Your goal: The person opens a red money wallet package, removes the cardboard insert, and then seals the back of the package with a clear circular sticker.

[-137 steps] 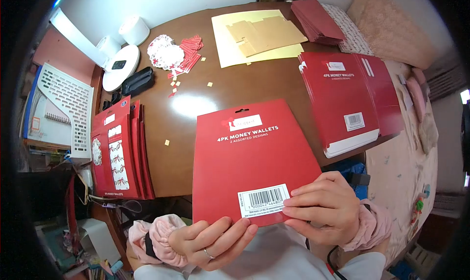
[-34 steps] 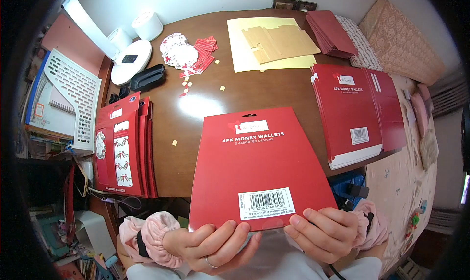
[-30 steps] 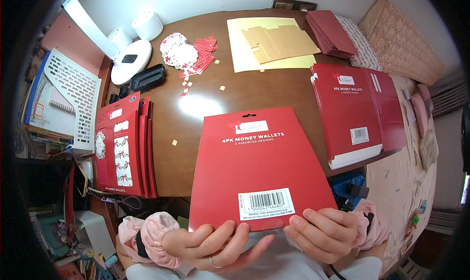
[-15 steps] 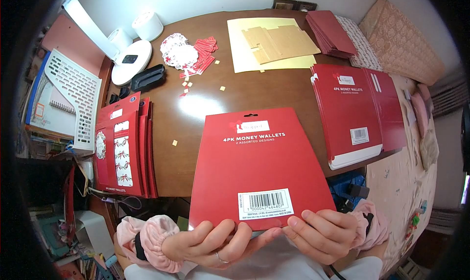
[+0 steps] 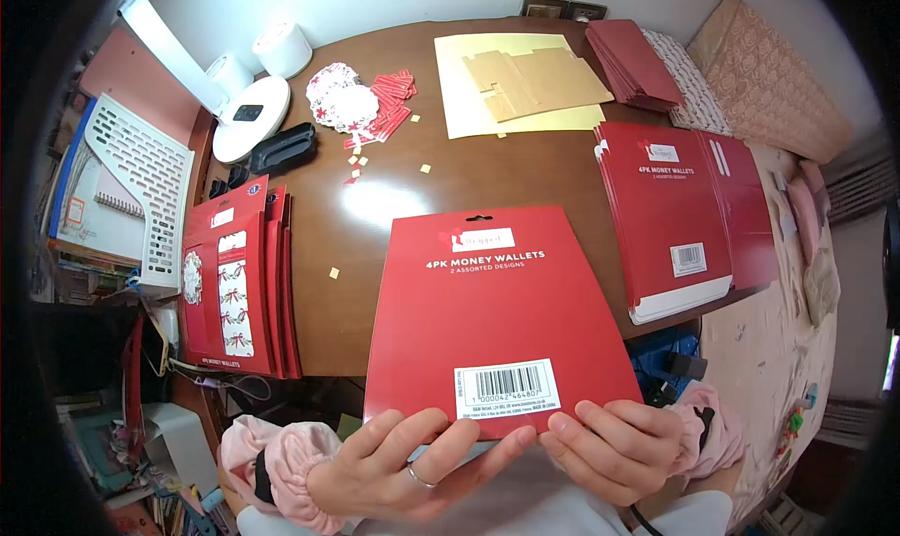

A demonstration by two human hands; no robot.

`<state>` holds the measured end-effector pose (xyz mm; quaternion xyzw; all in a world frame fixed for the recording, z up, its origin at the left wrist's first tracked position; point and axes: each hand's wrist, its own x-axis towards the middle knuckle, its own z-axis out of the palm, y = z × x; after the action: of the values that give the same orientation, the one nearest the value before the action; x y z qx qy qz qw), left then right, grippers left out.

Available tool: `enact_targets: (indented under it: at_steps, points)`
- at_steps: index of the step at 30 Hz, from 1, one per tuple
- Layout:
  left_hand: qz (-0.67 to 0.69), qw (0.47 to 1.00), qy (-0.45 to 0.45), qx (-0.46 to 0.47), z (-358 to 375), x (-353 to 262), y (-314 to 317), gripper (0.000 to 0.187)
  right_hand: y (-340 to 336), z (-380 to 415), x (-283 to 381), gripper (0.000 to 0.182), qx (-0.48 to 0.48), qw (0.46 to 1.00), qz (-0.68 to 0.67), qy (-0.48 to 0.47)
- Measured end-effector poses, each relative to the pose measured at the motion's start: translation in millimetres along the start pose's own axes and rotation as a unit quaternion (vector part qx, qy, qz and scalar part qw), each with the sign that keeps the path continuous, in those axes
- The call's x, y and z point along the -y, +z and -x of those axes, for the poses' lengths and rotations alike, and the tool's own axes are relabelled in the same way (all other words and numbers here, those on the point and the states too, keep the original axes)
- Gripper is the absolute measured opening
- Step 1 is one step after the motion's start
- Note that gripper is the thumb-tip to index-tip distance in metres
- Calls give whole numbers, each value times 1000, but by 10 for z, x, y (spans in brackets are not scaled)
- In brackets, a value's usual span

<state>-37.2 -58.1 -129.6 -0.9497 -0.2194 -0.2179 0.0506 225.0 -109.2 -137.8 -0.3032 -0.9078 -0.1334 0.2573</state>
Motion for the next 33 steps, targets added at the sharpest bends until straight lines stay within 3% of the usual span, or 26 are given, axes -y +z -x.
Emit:
enact_targets:
  at_steps: [9, 15, 24, 33]
  points:
    - [46, 995, 13, 87, -138, 91, -157, 61, -47, 30, 29, 19, 51, 999, 6, 1]
    - [108, 985, -6, 134, -238, 138, -248, 59, -51, 20, 5, 19, 56, 998, 2, -6]
    - [180, 976, -18, 123, -218, 199, -174, 55, 8, 35, 11, 18, 33, 999, -11, -9]
    - [145, 976, -21, 159, -301, 190, -209, 53, 25, 28, 2, 17, 32, 999, -10, -5]
